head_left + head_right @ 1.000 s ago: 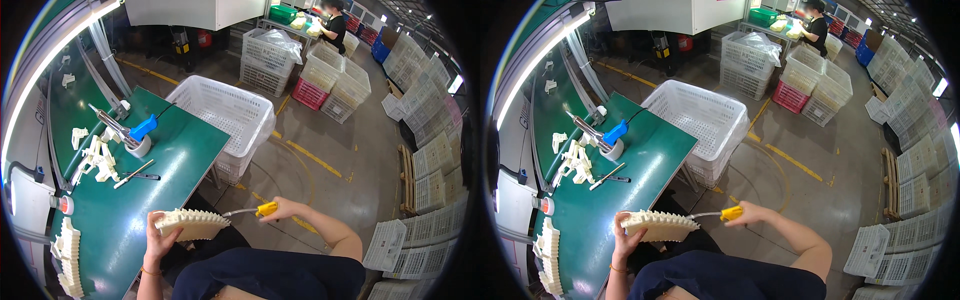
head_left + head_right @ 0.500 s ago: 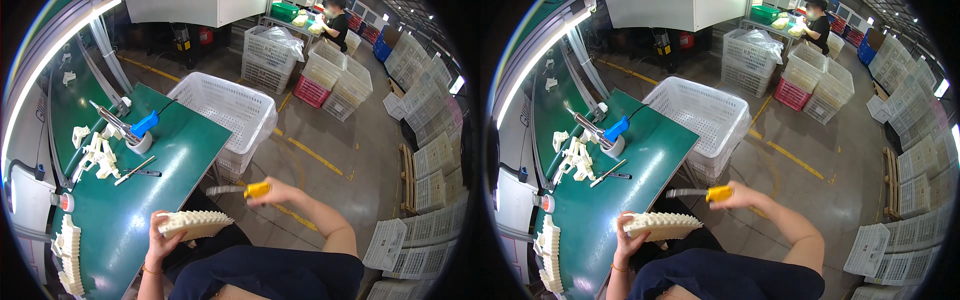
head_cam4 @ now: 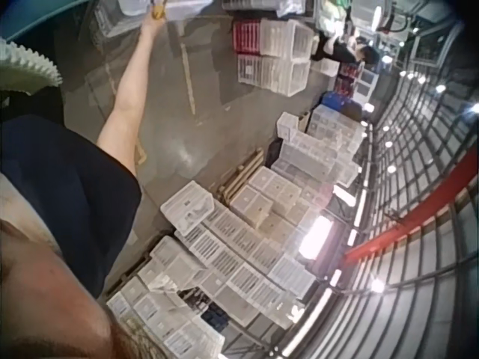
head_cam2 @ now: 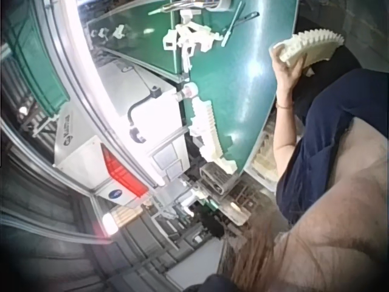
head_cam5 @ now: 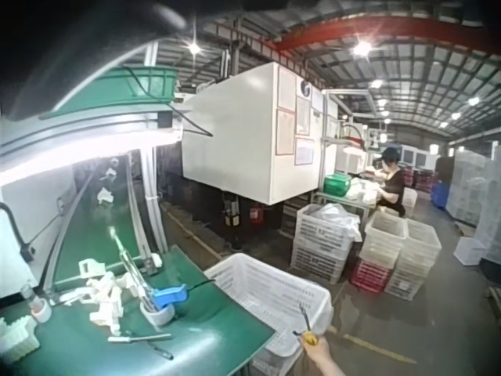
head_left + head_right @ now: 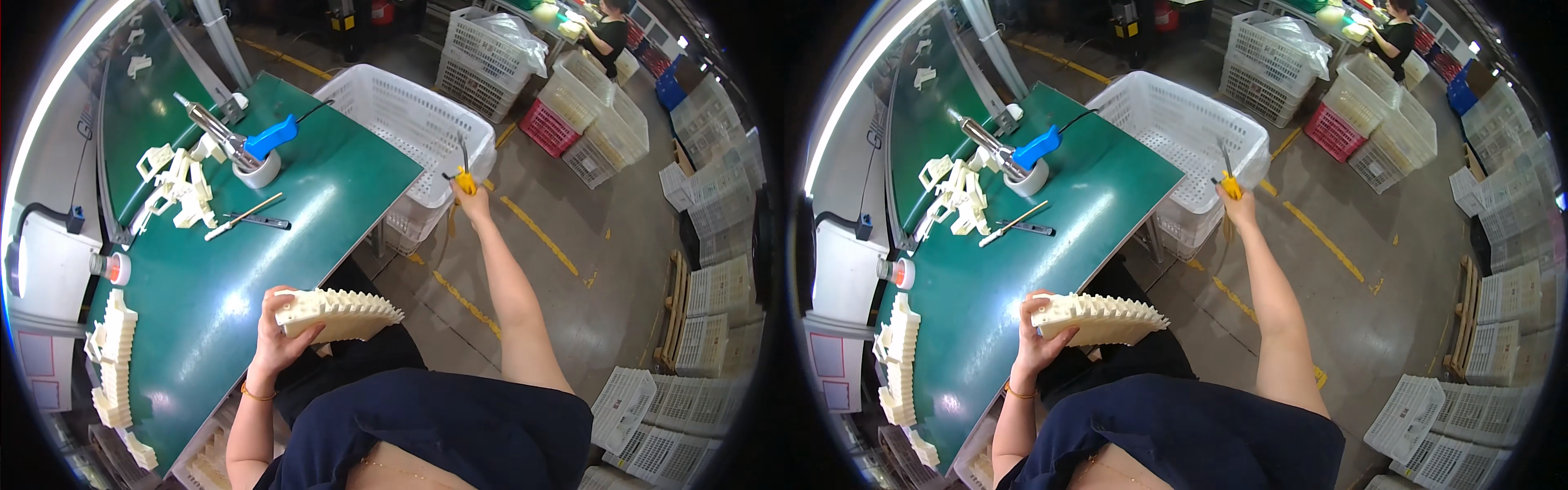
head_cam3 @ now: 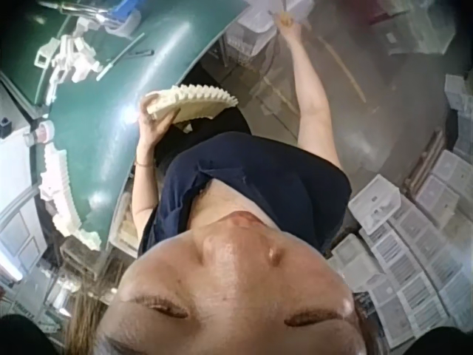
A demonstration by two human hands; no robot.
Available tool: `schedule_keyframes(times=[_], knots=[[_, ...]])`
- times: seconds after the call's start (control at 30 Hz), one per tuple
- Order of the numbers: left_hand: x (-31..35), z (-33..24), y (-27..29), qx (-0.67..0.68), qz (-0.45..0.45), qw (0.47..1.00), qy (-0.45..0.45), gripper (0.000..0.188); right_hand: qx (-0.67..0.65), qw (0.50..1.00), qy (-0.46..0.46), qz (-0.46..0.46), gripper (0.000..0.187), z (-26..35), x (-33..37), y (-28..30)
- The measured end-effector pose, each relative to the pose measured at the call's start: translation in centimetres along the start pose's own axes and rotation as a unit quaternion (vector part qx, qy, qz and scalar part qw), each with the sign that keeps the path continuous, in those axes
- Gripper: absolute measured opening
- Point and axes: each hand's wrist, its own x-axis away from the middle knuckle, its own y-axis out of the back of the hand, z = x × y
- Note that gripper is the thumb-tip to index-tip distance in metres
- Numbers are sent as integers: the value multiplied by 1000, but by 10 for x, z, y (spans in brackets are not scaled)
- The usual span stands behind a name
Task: Inspecting, cleaning with an air gun, and packing molded plastic parts into storage bins on a factory workbench.
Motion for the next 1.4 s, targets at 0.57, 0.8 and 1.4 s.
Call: schedule_keyframes(times=[0.57, 0.8, 1.4], knots=[[11, -2, 4, -33, -20, 999, -12, 59, 29, 944, 52, 326, 69, -68, 328, -68], [31, 3, 17, 34, -49, 998, 36, 59, 83, 926, 69, 361, 67, -56, 310, -81], [67, -7, 37, -28, -147, 989, 19, 59, 85, 892, 137, 421, 61, 6, 309, -82]])
